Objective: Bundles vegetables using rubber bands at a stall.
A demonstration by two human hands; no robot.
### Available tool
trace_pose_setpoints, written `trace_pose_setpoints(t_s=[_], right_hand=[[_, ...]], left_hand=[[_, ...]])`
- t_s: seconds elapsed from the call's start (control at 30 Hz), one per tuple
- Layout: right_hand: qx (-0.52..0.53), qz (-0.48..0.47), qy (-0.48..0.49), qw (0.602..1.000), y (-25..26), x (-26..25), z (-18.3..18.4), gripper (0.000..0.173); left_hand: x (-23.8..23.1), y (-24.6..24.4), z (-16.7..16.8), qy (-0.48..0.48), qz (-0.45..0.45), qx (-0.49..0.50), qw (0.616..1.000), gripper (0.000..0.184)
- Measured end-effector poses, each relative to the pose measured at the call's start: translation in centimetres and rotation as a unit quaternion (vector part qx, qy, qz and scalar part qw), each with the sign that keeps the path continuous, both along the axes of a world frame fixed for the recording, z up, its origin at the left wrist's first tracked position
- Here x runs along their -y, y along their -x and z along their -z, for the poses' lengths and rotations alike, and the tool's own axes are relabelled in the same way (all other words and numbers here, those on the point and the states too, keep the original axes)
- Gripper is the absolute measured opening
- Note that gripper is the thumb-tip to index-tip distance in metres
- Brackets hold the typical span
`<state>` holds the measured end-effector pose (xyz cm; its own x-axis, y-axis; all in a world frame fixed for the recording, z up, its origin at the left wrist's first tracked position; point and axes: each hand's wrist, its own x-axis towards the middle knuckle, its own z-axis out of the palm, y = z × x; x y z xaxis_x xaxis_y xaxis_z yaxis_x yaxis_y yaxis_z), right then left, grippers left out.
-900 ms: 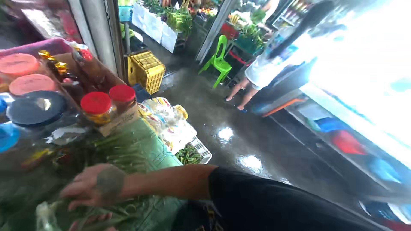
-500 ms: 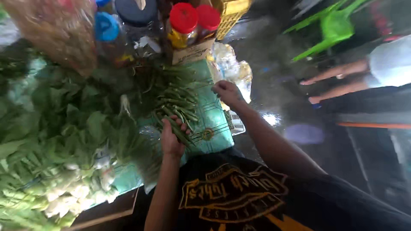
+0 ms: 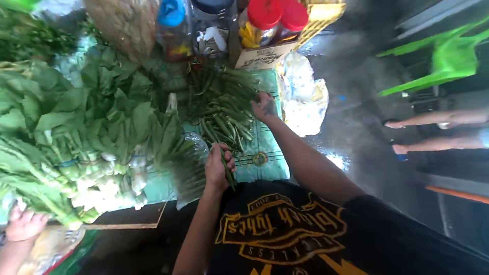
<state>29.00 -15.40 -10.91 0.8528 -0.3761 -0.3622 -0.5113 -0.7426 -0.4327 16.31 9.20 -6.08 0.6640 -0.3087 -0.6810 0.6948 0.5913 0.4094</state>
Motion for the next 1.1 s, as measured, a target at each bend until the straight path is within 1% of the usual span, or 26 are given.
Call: trace_pose_setpoints(t_s=[0.07, 0.1, 0.17, 0.27, 0.37, 0.47, 0.57, 0.7, 0.77, 0.83, 0.87, 0.9, 0.93, 0.97, 1.0, 1.03, 1.07, 1.1], right_hand=[[-0.008, -0.017, -0.005, 1.000, -0.1, 0.6, 0.2, 0.038], [-0.005, -0.029, -0.009, 1.000, -0.1, 0.9, 0.2, 0.038], [0.002, -0.053, -0.015, 0.998, 0.1, 1.6, 0.3, 0.037], [0.004, -0.055, -0.030, 0.998, 0.4, 1.7, -0.1, 0.037], [0.067, -0.057, -0.070, 0.994, 1.3, 2.0, -0.2, 0.038], [0.140, -0.032, -0.139, 0.980, 2.8, 2.3, -0.8, 0.033], [0.173, 0.002, -0.187, 0.967, 4.3, 2.8, -1.8, 0.029], [0.170, 0.050, -0.204, 0.963, 5.0, 3.7, -1.9, 0.025], [0.163, 0.076, -0.247, 0.952, 4.7, 3.9, -1.7, 0.027], [0.147, 0.070, -0.308, 0.937, 4.3, 3.8, -1.6, 0.034], [0.147, 0.049, -0.304, 0.940, 4.1, 3.5, -1.8, 0.039], [0.154, 0.021, -0.258, 0.954, 3.9, 3.1, -2.0, 0.045], [0.160, 0.000, -0.181, 0.971, 3.9, 2.7, -2.2, 0.051], [0.166, -0.019, -0.106, 0.980, 4.0, 2.2, -2.2, 0.052], [0.171, -0.039, -0.054, 0.983, 4.2, 1.7, -2.3, 0.046], [0.169, -0.063, -0.027, 0.983, 4.6, 1.1, -2.3, 0.037], [0.153, -0.097, -0.018, 0.983, 5.1, 0.4, -2.3, 0.029], [0.130, -0.141, -0.024, 0.981, 5.7, -0.2, -2.1, 0.025]], left_hand=[[-0.3, 0.3, 0.3, -0.010, -0.014, 0.011, 1.000, 0.036], [-0.5, 0.5, 0.5, -0.005, -0.018, 0.014, 1.000, 0.033], [-0.7, 0.7, 0.8, 0.007, -0.011, 0.026, 1.000, 0.034], [-0.3, 0.8, 0.9, -0.002, 0.007, 0.062, 0.998, 0.035], [0.2, 0.7, 0.5, -0.024, 0.016, 0.095, 0.995, 0.034], [0.1, 0.6, 0.2, -0.035, 0.019, 0.109, 0.993, 0.035], [-0.3, 0.5, 0.2, -0.050, 0.011, 0.096, 0.994, 0.035], [-0.6, 0.6, 0.5, -0.068, 0.006, 0.087, 0.994, 0.036], [-0.4, 0.5, 0.4, -0.072, 0.006, 0.079, 0.994, 0.038], [-0.2, 0.5, 0.3, -0.079, 0.006, 0.072, 0.994, 0.037], [0.0, 0.4, 0.3, -0.082, 0.005, 0.068, 0.994, 0.037], [0.2, 0.4, 0.2, -0.084, 0.005, 0.065, 0.994, 0.037], [0.3, 0.5, 0.1, -0.084, 0.006, 0.065, 0.994, 0.037], [0.3, 0.6, 0.2, -0.082, 0.009, 0.067, 0.994, 0.037], [0.3, 0.6, 0.3, -0.080, 0.012, 0.071, 0.994, 0.036], [0.2, 0.7, 0.5, -0.079, 0.013, 0.072, 0.994, 0.036], [0.1, 0.7, 0.6, -0.076, 0.013, 0.069, 0.995, 0.037], [0.0, 0.6, 0.8, -0.077, 0.014, 0.067, 0.995, 0.037]])
